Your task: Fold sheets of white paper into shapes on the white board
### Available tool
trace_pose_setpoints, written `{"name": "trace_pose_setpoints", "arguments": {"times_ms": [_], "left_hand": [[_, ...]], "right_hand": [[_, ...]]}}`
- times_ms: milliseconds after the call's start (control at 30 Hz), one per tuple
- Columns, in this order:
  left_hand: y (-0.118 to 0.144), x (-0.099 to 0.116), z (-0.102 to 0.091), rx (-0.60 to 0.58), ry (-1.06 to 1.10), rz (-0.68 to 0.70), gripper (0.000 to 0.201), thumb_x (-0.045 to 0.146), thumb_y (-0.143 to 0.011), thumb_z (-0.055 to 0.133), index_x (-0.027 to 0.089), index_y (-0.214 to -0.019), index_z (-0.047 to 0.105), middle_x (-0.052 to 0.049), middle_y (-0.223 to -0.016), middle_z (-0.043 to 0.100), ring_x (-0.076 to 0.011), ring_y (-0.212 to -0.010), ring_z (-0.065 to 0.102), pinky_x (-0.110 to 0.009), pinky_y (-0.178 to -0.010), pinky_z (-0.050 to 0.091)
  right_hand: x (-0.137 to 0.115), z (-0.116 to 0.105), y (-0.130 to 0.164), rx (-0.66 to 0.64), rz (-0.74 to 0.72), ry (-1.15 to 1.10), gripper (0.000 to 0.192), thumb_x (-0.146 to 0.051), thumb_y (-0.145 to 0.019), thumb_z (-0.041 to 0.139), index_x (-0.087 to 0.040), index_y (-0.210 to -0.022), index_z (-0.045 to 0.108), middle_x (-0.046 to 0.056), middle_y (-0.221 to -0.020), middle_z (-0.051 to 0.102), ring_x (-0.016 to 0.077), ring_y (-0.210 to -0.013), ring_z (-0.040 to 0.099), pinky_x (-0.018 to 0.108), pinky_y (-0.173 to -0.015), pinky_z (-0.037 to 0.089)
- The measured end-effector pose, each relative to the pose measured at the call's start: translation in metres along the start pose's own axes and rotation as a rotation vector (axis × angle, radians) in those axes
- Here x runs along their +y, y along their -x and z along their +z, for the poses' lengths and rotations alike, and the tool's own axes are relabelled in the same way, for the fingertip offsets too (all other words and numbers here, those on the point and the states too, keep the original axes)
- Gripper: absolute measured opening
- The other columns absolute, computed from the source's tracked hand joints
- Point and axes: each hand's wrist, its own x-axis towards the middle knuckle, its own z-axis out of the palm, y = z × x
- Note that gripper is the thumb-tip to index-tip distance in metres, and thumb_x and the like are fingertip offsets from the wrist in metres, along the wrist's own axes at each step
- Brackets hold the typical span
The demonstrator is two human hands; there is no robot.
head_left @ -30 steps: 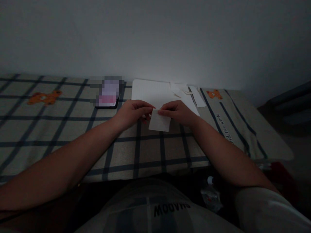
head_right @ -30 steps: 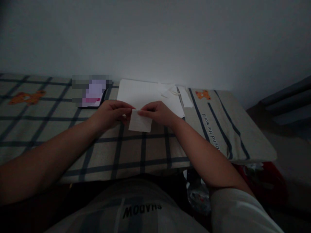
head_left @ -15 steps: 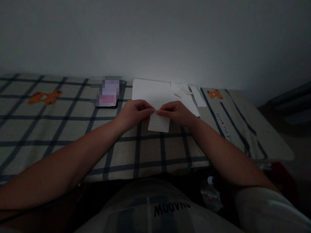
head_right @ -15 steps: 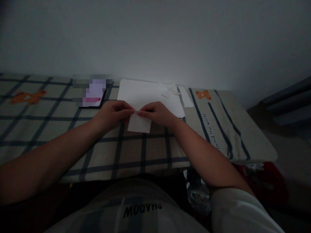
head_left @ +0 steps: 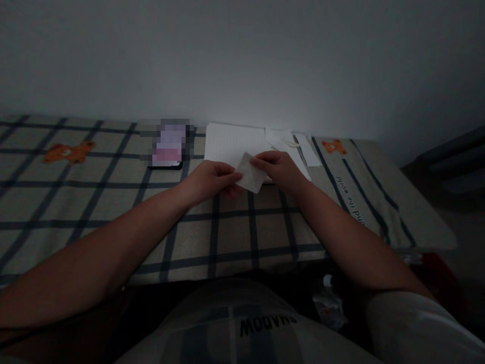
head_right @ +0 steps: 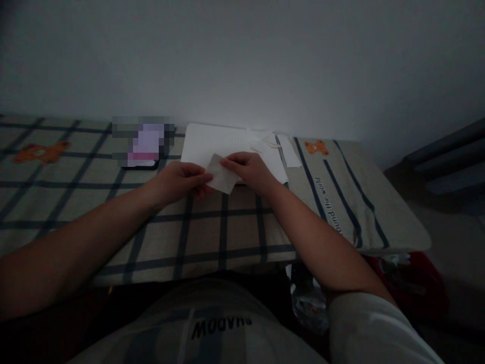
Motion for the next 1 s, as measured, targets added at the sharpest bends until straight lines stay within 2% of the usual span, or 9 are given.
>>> {"name": "trace_pose_setpoints", "arguments": {"times_ms": [367,600,733,833,1000], "left_hand": [[-0.0002,0.0015,0.0032,-0.018,-0.007,-0.001,0.022,0.017,-0.099,0.056,0.016,-0.08,0.067,0.0,-0.065,0.073,-0.0108,-0.051,0.065,-0.02,-0.054,0.055],[-0.001,-0.0019,-0.0005,0.019,0.008,0.088,0.02,0.022,-0.099,0.055,0.017,-0.082,0.065,-0.001,-0.07,0.073,-0.0102,-0.053,0.064,-0.021,-0.055,0.054],[-0.0016,-0.005,-0.0032,0.022,0.006,0.084,0.019,0.025,-0.097,0.055,0.018,-0.081,0.062,-0.001,-0.065,0.071,-0.0116,-0.052,0.064,-0.022,-0.054,0.054],[-0.0001,-0.0066,-0.0013,0.063,-0.069,0.144,0.022,0.03,-0.096,0.059,0.018,-0.077,0.061,-0.001,-0.065,0.07,-0.0123,-0.054,0.065,-0.021,-0.053,0.053],[0.0025,-0.003,0.0034,0.141,-0.059,0.174,0.021,0.032,-0.098,0.059,0.016,-0.089,0.068,-0.003,-0.073,0.074,-0.0125,-0.059,0.067,-0.022,-0.057,0.056]], "right_hand": [[0.002,-0.0011,-0.0003,0.054,-0.029,0.068,0.038,-0.057,-0.079,0.077,-0.019,-0.084,0.079,0.002,-0.076,0.07,0.0143,-0.071,0.056,0.03,-0.064,0.041],[0.0009,0.0001,-0.0005,-0.052,0.152,-0.144,0.038,-0.054,-0.075,0.082,-0.019,-0.086,0.075,0.003,-0.081,0.072,0.0156,-0.074,0.064,0.03,-0.068,0.052],[-0.0041,0.0009,0.0013,-0.017,0.102,-0.074,0.037,-0.053,-0.073,0.083,-0.018,-0.077,0.07,0.001,-0.074,0.068,0.0139,-0.069,0.06,0.028,-0.065,0.05],[-0.0069,0.0013,0.0029,0.008,0.052,0.008,0.037,-0.053,-0.075,0.081,-0.018,-0.073,0.069,-0.001,-0.068,0.063,0.0121,-0.065,0.054,0.027,-0.06,0.043],[-0.0043,0.0028,0.0031,0.01,0.005,0.022,0.04,-0.056,-0.078,0.079,-0.018,-0.075,0.067,-0.001,-0.07,0.062,0.0124,-0.068,0.054,0.028,-0.063,0.042]]}}
